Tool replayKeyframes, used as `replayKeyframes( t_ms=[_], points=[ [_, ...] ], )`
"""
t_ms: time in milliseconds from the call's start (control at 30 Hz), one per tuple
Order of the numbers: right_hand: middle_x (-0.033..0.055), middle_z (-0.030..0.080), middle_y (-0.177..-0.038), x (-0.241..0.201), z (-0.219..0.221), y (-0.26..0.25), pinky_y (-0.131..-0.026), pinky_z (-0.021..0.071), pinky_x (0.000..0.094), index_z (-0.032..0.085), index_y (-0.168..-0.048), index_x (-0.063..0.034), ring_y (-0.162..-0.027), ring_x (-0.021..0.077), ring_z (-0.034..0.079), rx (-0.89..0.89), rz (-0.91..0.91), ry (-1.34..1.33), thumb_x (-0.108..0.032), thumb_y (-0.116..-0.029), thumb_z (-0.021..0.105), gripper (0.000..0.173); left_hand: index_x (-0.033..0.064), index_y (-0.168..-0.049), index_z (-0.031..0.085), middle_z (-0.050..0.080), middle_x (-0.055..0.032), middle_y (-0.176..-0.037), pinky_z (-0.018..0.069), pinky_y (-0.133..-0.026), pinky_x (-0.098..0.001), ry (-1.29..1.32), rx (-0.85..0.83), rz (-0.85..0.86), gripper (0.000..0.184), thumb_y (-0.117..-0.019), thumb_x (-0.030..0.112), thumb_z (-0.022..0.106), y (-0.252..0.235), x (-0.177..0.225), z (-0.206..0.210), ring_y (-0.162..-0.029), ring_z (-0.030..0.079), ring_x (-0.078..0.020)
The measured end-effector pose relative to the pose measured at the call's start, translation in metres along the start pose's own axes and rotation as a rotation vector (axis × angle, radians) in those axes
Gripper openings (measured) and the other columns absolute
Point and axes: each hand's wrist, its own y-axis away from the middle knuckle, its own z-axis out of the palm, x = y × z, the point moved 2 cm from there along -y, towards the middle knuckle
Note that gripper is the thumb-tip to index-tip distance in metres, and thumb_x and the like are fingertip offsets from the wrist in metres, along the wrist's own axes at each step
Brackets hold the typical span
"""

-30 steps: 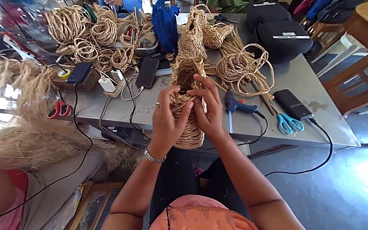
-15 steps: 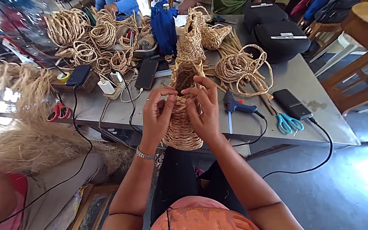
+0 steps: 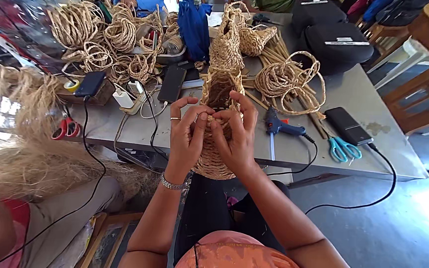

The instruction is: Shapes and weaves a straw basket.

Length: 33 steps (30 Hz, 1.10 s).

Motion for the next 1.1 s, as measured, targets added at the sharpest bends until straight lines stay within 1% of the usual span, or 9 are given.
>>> replayKeyframes(
  t_ms=[67, 133, 167, 233, 300, 533, 633, 833, 1100],
  points=[
    [0.0217, 0.049, -0.144, 0.001, 0.002, 0.0, -0.11, 0.0432, 0.0474, 0.068, -0.097, -0.0094, -0.139, 0.0362, 0.044, 0.022, -0.017, 0.006, -0.023, -0.0972, 0.064, 0.014, 0.0095, -0.115, 0.069, 0.053, -0.0095, -0.139, 0.0468, -0.103, -0.0349, 0.0, 0.055, 0.054, 0.026, -0.1087, 0.018, 0.046, 0.002, -0.004, 0.005, -0.126, 0.053, -0.0189],
    [0.0217, 0.05, -0.143, 0.003, 0.005, 0.001, -0.11, 0.0424, 0.0477, 0.068, -0.093, -0.0101, -0.139, 0.0366, 0.043, 0.036, -0.035, 0.005, -0.021, -0.0955, 0.064, 0.012, 0.0073, -0.114, 0.069, 0.06, -0.0097, -0.134, 0.0481, -0.099, -0.0335, 0.021, 0.142, 0.085, 0.023, -0.1078, 0.016, 0.049, 0.008, -0.007, 0.011, -0.116, 0.058, -0.016],
    [0.0217, 0.049, -0.143, 0.003, 0.006, 0.001, -0.11, 0.0421, 0.0476, 0.067, -0.093, -0.0101, -0.138, 0.0367, 0.043, 0.038, -0.039, 0.001, -0.021, -0.0953, 0.064, 0.011, 0.0072, -0.116, 0.07, 0.059, -0.01, -0.134, 0.0496, -0.092, -0.0287, 0.04, 0.172, 0.074, 0.022, -0.1071, 0.015, 0.051, 0.011, -0.009, 0.013, -0.108, 0.059, -0.0124],
    [0.0222, 0.049, -0.142, 0.005, 0.008, 0.002, -0.111, 0.0415, 0.0477, 0.066, -0.092, -0.01, -0.138, 0.0368, 0.043, 0.041, -0.048, -0.007, -0.019, -0.0948, 0.064, 0.01, 0.0095, -0.123, 0.07, 0.05, -0.0094, -0.133, 0.0492, -0.067, -0.0155, 0.106, 0.205, 0.039, 0.023, -0.105, 0.015, 0.056, 0.015, -0.014, 0.014, -0.083, 0.056, -0.0035],
    [0.0223, 0.049, -0.142, 0.007, 0.01, 0.002, -0.112, 0.0408, 0.0477, 0.065, -0.092, -0.0102, -0.139, 0.0369, 0.042, 0.047, -0.057, -0.011, -0.018, -0.0946, 0.063, 0.009, 0.0097, -0.124, 0.069, 0.048, -0.0082, -0.13, 0.0464, -0.059, -0.0127, 0.17, 0.212, 0.03, 0.024, -0.1037, 0.013, 0.059, 0.017, -0.018, 0.014, -0.075, 0.052, -0.0013],
    [0.0218, 0.05, -0.141, 0.009, 0.009, 0.003, -0.114, 0.0392, 0.0486, 0.063, -0.09, -0.0105, -0.14, 0.0364, 0.041, 0.048, -0.078, -0.035, -0.019, -0.0943, 0.062, 0.01, 0.0029, -0.109, 0.068, 0.049, -0.007, -0.113, 0.0445, -0.063, -0.0129, 0.127, 0.224, 0.095, 0.016, -0.1014, 0.01, 0.056, 0.015, -0.018, 0.017, -0.08, 0.051, -0.0033],
    [0.0218, 0.049, -0.141, 0.009, 0.01, 0.005, -0.114, 0.0386, 0.0487, 0.064, -0.089, -0.0113, -0.141, 0.0364, 0.041, 0.037, -0.076, -0.03, -0.021, -0.0948, 0.06, 0.012, 0.0047, -0.105, 0.067, 0.049, -0.0058, -0.111, 0.0458, -0.07, -0.014, 0.064, 0.246, 0.127, 0.018, -0.1028, 0.013, 0.052, 0.015, -0.022, 0.02, -0.088, 0.052, -0.0047],
    [0.0208, 0.05, -0.142, 0.008, 0.015, 0.007, -0.114, 0.0383, 0.0473, 0.064, -0.088, -0.012, -0.141, 0.0363, 0.04, 0.033, -0.085, -0.013, -0.022, -0.094, 0.06, 0.012, 0.0083, -0.106, 0.068, 0.051, -0.0023, -0.107, 0.0452, -0.082, -0.0177, 0.029, 0.352, 0.154, 0.019, -0.1055, 0.02, 0.053, 0.025, -0.034, 0.028, -0.097, 0.052, -0.006],
    [0.0209, 0.047, -0.147, 0.007, 0.013, 0.008, -0.115, 0.0367, 0.0492, 0.063, -0.09, -0.0104, -0.142, 0.0373, 0.039, 0.018, -0.08, 0.016, -0.024, -0.0961, 0.056, 0.016, 0.0049, -0.11, 0.069, 0.053, -0.0042, -0.106, 0.047, -0.077, -0.0182, 0.04, 0.285, 0.122, 0.02, -0.1052, 0.014, 0.051, 0.027, -0.028, 0.021, -0.092, 0.054, -0.0072]
  ],
)
